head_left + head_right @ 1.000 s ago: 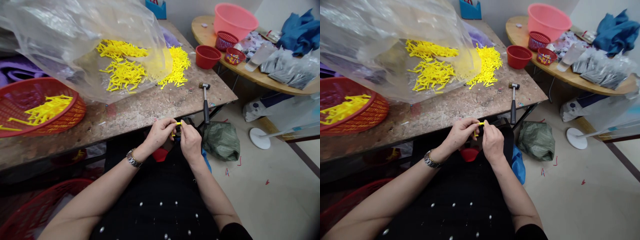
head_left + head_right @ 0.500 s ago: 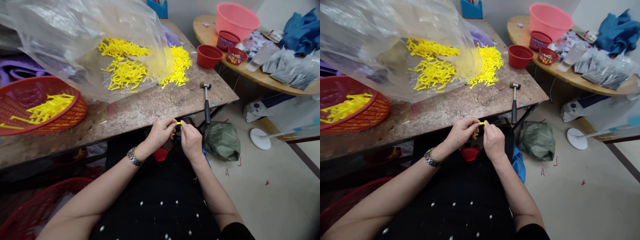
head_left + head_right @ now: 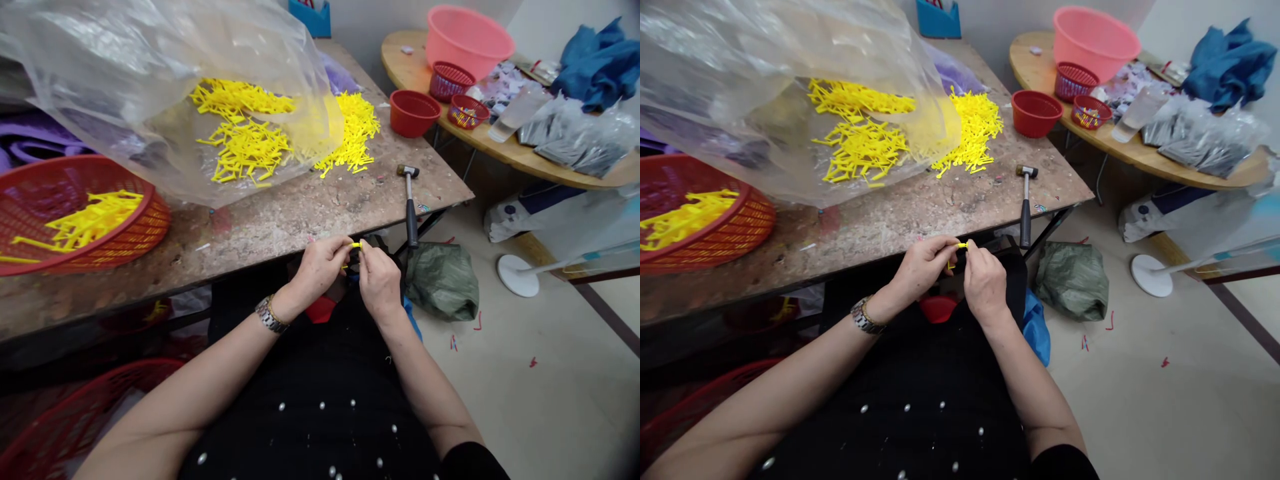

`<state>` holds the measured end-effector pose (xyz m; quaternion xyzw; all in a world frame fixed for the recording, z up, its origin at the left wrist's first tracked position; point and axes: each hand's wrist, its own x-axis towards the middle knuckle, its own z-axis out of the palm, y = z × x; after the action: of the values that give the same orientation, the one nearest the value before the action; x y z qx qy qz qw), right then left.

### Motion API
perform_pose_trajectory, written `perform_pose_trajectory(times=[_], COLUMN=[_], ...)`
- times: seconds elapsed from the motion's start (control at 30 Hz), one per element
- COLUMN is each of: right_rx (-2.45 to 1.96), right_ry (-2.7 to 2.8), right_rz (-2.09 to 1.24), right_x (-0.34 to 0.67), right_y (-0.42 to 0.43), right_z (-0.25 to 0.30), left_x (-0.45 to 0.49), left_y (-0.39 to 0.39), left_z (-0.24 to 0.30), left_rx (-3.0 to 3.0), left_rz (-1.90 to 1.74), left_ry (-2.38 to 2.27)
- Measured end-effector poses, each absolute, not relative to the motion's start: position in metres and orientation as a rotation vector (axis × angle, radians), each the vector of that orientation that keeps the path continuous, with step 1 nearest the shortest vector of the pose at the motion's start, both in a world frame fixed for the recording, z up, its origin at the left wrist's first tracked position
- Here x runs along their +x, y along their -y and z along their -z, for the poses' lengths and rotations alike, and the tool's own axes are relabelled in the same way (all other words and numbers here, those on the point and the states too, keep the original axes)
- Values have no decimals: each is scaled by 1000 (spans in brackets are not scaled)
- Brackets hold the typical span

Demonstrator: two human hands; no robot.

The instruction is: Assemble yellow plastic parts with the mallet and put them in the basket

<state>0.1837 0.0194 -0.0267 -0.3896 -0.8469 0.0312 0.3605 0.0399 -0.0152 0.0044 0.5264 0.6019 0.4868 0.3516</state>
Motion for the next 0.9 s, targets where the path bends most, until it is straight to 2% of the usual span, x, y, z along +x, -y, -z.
perform_pose_trajectory(times=[0.37,0.67,0.9], right_rx=[-1070,-1050,-1143], right_ry=[2204,2050,1977], right_rz=[-136,-560,-779], right_x=[182,176,179], right_y=[-15,-21,-24], right_z=[30,8,3], left_x=[43,39,47], left_y=[14,7,4], left_z=[-2,-13,-17], left_rx=[1390,1070,884], left_rz=[-1222,-1274,-1165], left_ry=[-1616,-1584,-1535])
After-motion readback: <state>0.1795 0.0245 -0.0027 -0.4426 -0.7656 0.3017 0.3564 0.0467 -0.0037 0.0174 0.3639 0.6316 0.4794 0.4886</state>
